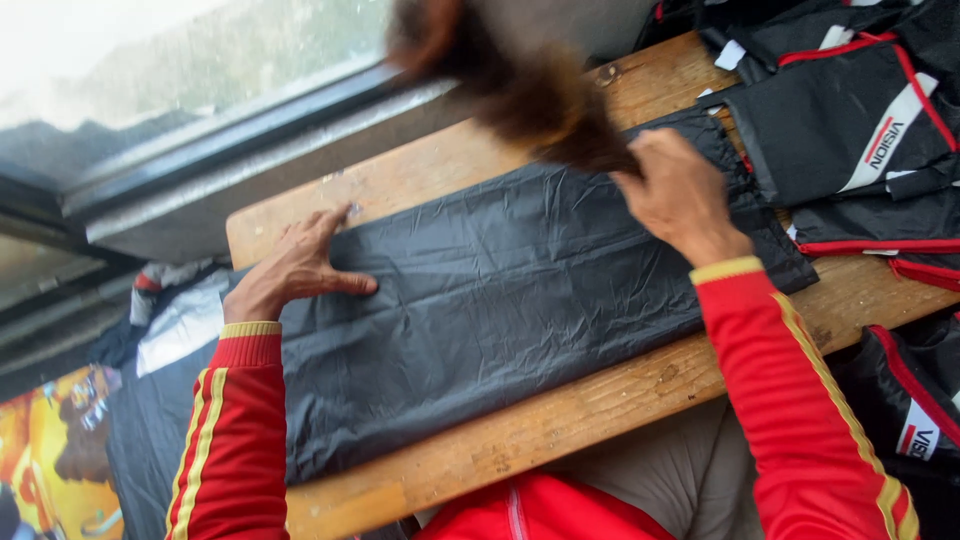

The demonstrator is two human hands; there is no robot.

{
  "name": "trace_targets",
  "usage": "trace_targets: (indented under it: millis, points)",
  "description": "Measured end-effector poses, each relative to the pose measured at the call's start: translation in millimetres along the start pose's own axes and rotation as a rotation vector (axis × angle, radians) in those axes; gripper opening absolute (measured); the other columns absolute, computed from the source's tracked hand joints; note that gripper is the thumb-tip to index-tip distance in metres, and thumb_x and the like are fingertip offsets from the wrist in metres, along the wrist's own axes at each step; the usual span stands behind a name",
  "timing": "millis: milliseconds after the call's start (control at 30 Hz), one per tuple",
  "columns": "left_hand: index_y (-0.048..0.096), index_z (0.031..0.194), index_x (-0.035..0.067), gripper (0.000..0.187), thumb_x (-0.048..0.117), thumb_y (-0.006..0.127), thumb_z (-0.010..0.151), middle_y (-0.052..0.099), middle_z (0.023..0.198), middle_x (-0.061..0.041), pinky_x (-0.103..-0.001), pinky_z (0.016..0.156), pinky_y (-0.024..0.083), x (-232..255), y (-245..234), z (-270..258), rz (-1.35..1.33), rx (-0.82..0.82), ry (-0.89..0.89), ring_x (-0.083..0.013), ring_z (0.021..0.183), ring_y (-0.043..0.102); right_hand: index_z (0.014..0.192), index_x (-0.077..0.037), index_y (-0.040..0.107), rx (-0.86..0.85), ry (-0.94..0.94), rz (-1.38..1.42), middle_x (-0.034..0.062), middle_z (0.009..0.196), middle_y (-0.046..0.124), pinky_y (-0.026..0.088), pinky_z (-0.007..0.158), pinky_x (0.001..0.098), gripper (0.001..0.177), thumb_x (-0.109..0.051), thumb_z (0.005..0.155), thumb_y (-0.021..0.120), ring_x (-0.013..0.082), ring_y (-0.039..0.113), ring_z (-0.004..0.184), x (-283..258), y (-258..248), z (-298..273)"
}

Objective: The person folds a black garment on a wooden table, using a feather duster to smooth the surface between folds. The garment is folded into a small bundle and secured with a red elastic band.

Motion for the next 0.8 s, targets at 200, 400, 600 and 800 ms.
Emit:
trace_targets:
  millis: [200, 400, 600, 800]
  points:
    - [0.051, 0.133, 0.024, 0.110, 0.058, 0.092, 0.036, 0.066, 0.116, -0.014, -0.052, 0.104, 0.042, -8, -6, 4, 0.091, -0.199, -0.072, -0.0365, 0.115, 0.059, 0.086, -0.005, 0.066, -0.089, -0.252, 0.026, 0.0080, 0.132, 0.058, 0.034, 0.109, 0.0453, 0.039, -0.043, 0.079, 0.070, 0.0278, 0.049, 0.129, -1, 70, 29]
    - [0.068, 0.093, 0.009, 0.052, 0.038, 0.089, 0.055, 0.068, 0.100, -0.016, -0.046, 0.085, 0.051, -18, -8, -29, 0.006, -0.354, -0.005, -0.0360, 0.100, 0.064, 0.088, -0.006, 0.066, -0.343, -0.211, 0.057, 0.0058, 0.135, 0.056, 0.025, 0.114, 0.0510, 0.060, -0.062, 0.070, 0.070, 0.0279, 0.043, 0.134, -11, 38, 19]
    - [0.064, 0.089, 0.020, 0.026, 0.028, 0.079, 0.069, 0.068, 0.091, 0.001, -0.036, 0.079, 0.054, -12, -23, -77, 0.122, -0.237, 0.114, -0.0230, 0.093, 0.068, 0.101, -0.015, 0.064, -0.484, -0.199, 0.093, 0.0038, 0.109, 0.061, 0.030, 0.114, 0.0458, 0.074, -0.067, 0.053, 0.083, 0.0247, 0.053, 0.121, -2, 17, 21]
    - [0.046, 0.076, 0.016, 0.019, 0.015, 0.065, 0.073, 0.057, 0.073, -0.002, -0.041, 0.062, 0.043, 24, -70, -131, 0.449, 0.165, 0.376, -0.0276, 0.069, 0.059, 0.099, -0.016, 0.055, -0.891, 0.016, -0.008, 0.0124, 0.093, 0.068, 0.044, 0.069, 0.0413, 0.037, -0.030, 0.070, 0.075, 0.0330, 0.064, 0.088, -50, -41, 31]
Point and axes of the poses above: each hand's wrist, its own z-axis towards the middle knuckle, its own y-axis out of the palm, x = y × z, the point moved 1 cm from there along z, towards the middle knuckle
